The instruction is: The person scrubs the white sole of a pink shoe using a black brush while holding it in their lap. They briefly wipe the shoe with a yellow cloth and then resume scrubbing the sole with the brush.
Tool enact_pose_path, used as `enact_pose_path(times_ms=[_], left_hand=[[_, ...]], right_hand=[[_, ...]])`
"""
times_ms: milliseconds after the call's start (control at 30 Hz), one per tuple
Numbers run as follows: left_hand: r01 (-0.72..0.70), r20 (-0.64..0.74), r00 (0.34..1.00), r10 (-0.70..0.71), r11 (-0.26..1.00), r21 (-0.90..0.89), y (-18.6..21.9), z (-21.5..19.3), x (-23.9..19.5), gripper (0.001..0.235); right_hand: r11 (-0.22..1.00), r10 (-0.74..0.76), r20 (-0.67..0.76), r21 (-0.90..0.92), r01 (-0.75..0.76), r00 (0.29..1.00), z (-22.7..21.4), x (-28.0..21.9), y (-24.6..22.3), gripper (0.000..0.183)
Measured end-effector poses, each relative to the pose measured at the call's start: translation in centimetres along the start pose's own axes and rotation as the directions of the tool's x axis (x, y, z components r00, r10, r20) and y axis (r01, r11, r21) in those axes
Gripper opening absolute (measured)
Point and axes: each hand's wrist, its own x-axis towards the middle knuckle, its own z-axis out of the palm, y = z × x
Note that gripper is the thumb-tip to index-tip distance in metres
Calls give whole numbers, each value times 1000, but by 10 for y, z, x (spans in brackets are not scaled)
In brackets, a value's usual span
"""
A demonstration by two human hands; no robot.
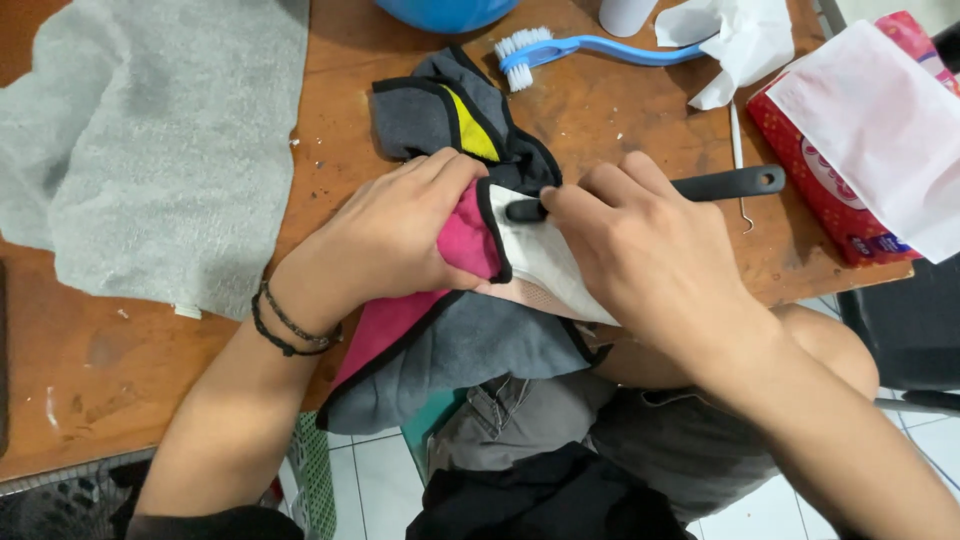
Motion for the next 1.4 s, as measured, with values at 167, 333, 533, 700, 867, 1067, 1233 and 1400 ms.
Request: enact_pose_path(times_ms=[167,333,533,700,867,1067,1233,1400], left_hand=[[-73,-44,996,73,997,-16,-2,1,-2,94],[-165,-117,980,164,986,2,-8,4,-2,91],[-171,-105,980,170,985,4,-5,1,-3,88],[-168,-89,982,165,985,-31,-1,-2,-2,79],[-152,-59,987,149,987,-47,1,-6,-1,80],[-248,-60,968,244,966,-74,-2,-7,2,78],[-327,-65,945,320,928,-180,-5,-12,7,74],[-296,14,951,310,920,-257,-4,-14,10,69]], right_hand=[[975,-215,203,109,196,955,-17,-18,57,12],[868,-423,37,305,393,905,-8,-2,77,11],[808,-494,-37,348,475,869,11,43,59,21],[795,-488,32,428,430,872,3,23,68,24],[825,-486,63,362,434,872,1,-7,87,22],[800,-508,-43,346,489,860,7,23,71,19],[738,-544,-95,419,529,834,10,43,64,8],[665,-557,46,622,412,829,-10,10,89,20]])
